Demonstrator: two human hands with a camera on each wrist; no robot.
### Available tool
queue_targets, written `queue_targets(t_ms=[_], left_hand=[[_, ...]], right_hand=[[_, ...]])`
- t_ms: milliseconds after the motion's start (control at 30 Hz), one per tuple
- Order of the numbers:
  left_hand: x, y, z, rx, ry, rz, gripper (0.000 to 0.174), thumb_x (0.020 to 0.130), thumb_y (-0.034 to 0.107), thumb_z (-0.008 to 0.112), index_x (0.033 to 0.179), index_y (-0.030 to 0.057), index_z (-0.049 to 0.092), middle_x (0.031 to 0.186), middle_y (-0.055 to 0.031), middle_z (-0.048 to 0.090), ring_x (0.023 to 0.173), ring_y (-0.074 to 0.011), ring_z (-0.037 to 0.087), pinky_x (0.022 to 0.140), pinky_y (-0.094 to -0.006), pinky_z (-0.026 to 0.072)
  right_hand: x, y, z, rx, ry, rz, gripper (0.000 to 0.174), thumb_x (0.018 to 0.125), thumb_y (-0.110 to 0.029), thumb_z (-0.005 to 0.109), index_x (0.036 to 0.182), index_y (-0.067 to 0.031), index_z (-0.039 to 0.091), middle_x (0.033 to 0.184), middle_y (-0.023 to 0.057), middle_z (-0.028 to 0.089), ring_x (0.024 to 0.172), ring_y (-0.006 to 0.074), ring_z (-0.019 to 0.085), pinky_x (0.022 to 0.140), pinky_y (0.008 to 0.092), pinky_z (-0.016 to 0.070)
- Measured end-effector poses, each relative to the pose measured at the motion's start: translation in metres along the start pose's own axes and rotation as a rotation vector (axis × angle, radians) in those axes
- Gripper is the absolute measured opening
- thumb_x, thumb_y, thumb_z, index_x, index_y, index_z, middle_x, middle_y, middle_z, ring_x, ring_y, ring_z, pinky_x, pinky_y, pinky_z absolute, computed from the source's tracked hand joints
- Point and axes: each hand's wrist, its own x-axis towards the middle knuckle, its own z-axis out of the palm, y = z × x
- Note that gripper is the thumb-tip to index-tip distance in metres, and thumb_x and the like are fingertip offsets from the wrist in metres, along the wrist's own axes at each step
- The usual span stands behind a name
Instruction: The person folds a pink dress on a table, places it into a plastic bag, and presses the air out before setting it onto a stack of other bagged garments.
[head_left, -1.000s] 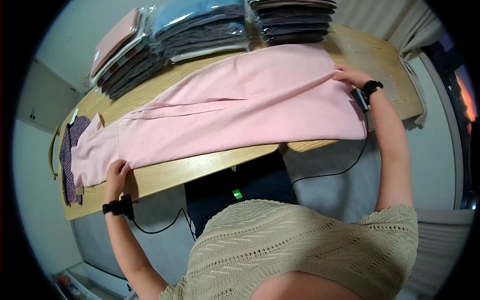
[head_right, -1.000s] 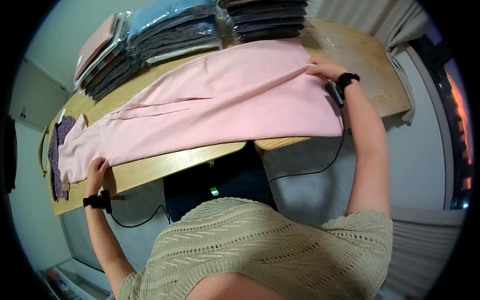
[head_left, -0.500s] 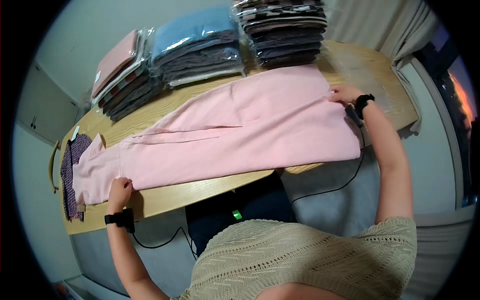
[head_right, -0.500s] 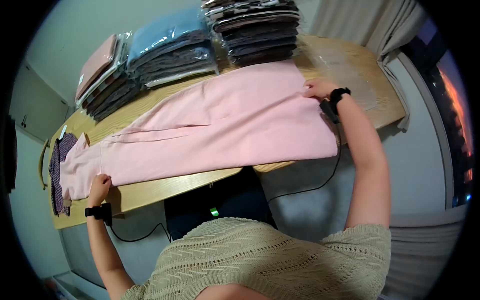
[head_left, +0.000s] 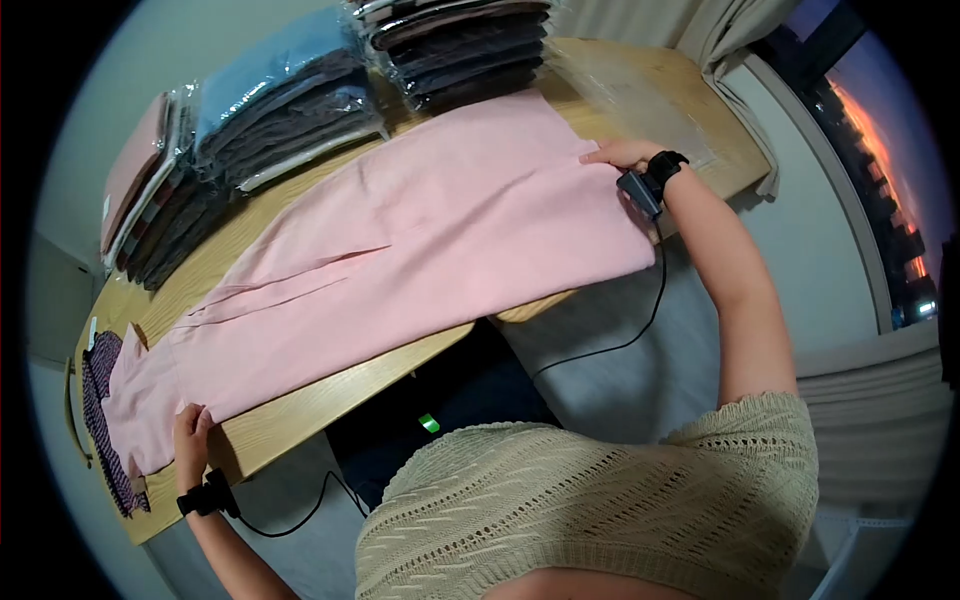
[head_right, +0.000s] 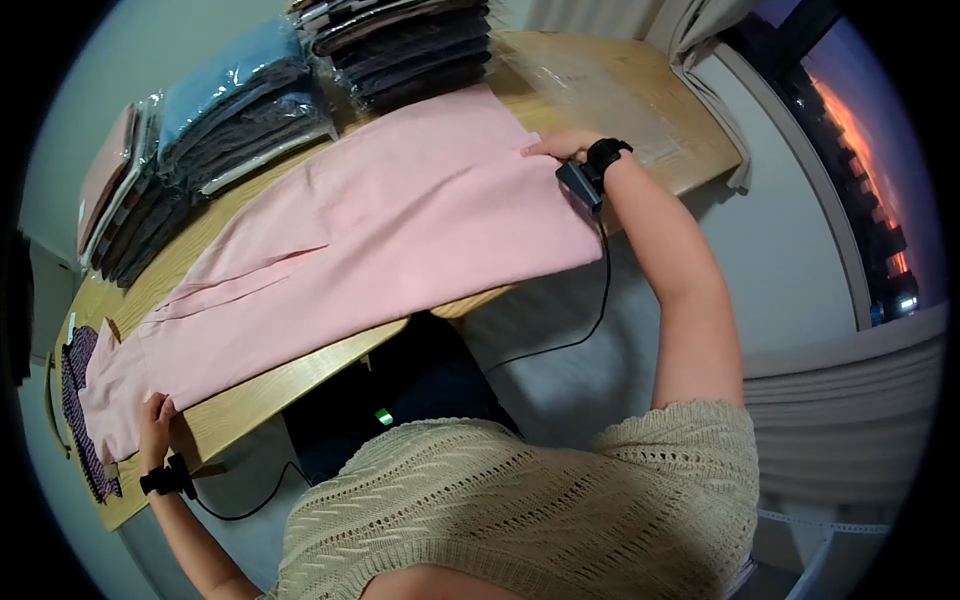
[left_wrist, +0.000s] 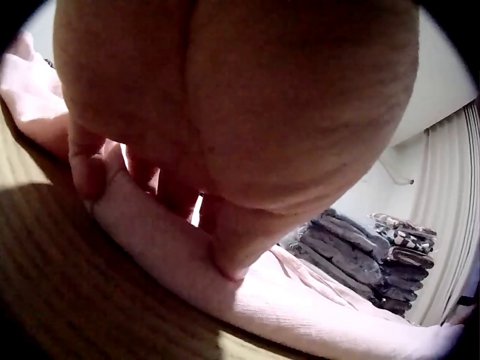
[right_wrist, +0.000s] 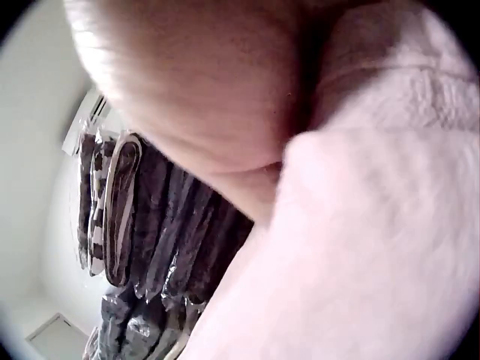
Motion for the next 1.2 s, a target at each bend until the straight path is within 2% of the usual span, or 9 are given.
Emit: queue_targets(t_ms=[133, 300, 400, 500, 567, 667, 867, 1000, 1200], left_hand=[[0.000, 0.014, -0.004, 0.081, -0.024, 0.013, 0.017, 0.086, 0.011, 0.053, 0.080, -0.0043, 0.050, 0.064, -0.0112, 0.046, 0.064, -0.0214, 0.044, 0.061, -0.0322, 0.0374], [0.003, 0.013, -0.003, 0.049, -0.050, -0.027, 0.018, 0.086, 0.012, 0.054, 0.080, -0.0046, 0.050, 0.065, -0.0120, 0.050, 0.064, -0.0215, 0.046, 0.061, -0.0330, 0.0378], [0.002, 0.012, -0.003, 0.090, -0.024, -0.002, 0.019, 0.086, 0.012, 0.054, 0.079, -0.0047, 0.050, 0.066, -0.0124, 0.052, 0.064, -0.0217, 0.047, 0.061, -0.0333, 0.0385], [0.001, 0.021, -0.005, 0.098, -0.039, -0.020, 0.019, 0.085, 0.013, 0.055, 0.080, -0.0046, 0.051, 0.068, -0.0131, 0.054, 0.065, -0.0227, 0.048, 0.061, -0.0337, 0.0390], [0.002, 0.021, -0.004, 0.100, -0.052, -0.035, 0.018, 0.085, 0.013, 0.055, 0.080, -0.0045, 0.052, 0.069, -0.0136, 0.054, 0.065, -0.0235, 0.049, 0.062, -0.0338, 0.0392], [0.001, 0.016, 0.000, 0.183, 0.000, -0.055, 0.017, 0.084, 0.013, 0.057, 0.081, -0.0035, 0.054, 0.070, -0.0141, 0.055, 0.066, -0.0252, 0.049, 0.063, -0.0339, 0.0400], [-0.001, 0.069, -0.020, 0.204, 0.015, -0.033, 0.008, 0.080, 0.006, 0.059, 0.079, -0.0019, 0.056, 0.070, -0.0119, 0.056, 0.064, -0.0222, 0.053, 0.061, -0.0318, 0.0425], [0.031, 0.122, -0.043, 0.048, 0.344, 0.164, 0.013, 0.081, 0.000, 0.058, 0.093, -0.0023, 0.054, 0.085, -0.0121, 0.059, 0.074, -0.0203, 0.057, 0.067, -0.0284, 0.0454], [0.108, 0.191, -0.021, 0.137, 0.166, 0.477, 0.022, 0.074, -0.001, 0.062, 0.094, -0.0011, 0.054, 0.087, -0.0140, 0.059, 0.081, -0.0267, 0.058, 0.073, -0.0332, 0.0470]], right_hand=[[-0.023, -0.006, -0.011, 0.166, -0.398, -0.196, 0.045, 0.089, -0.020, 0.057, 0.127, -0.0010, 0.044, 0.123, 0.0066, 0.053, 0.106, 0.0120, 0.052, 0.095, 0.0248, 0.0375], [-0.006, -0.002, 0.008, 0.378, -0.123, -0.244, 0.044, 0.088, -0.019, 0.058, 0.126, -0.0017, 0.045, 0.110, 0.0023, 0.057, 0.097, 0.0091, 0.054, 0.088, 0.0247, 0.0423], [0.012, 0.003, 0.019, 0.136, 0.089, -0.145, 0.035, 0.088, -0.017, 0.058, 0.119, -0.0015, 0.051, 0.097, 0.0008, 0.057, 0.082, 0.0088, 0.054, 0.075, 0.0250, 0.0458], [0.023, 0.009, 0.029, 0.218, 0.191, -0.366, 0.028, 0.083, -0.016, 0.062, 0.106, -0.0018, 0.055, 0.086, 0.0030, 0.061, 0.070, 0.0127, 0.055, 0.058, 0.0283, 0.0459], [0.011, -0.008, 0.030, 0.012, 0.508, -0.159, 0.019, 0.079, -0.012, 0.059, 0.096, -0.0032, 0.056, 0.076, 0.0044, 0.061, 0.060, 0.0135, 0.053, 0.050, 0.0296, 0.0426], [-0.005, -0.024, 0.034, -0.057, 0.583, -0.294, 0.014, 0.076, -0.010, 0.056, 0.088, -0.0037, 0.057, 0.072, 0.0069, 0.059, 0.060, 0.0145, 0.054, 0.050, 0.0294, 0.0421], [-0.017, -0.047, 0.038, -0.243, 0.156, -0.167, 0.015, 0.081, -0.014, 0.060, 0.091, -0.0036, 0.058, 0.076, 0.0035, 0.058, 0.068, 0.0102, 0.055, 0.061, 0.0246, 0.0451], [0.005, -0.090, -0.014, -0.355, 0.335, -0.522, 0.018, 0.076, -0.012, 0.063, 0.090, -0.0006, 0.060, 0.078, 0.0074, 0.063, 0.072, 0.0151, 0.059, 0.067, 0.0279, 0.0474], [0.053, -0.134, -0.006, -0.870, 0.430, -0.541, 0.033, 0.073, -0.012, 0.065, 0.106, -0.0087, 0.061, 0.104, 0.0134, 0.063, 0.099, 0.0307, 0.058, 0.085, 0.0383, 0.0456]])
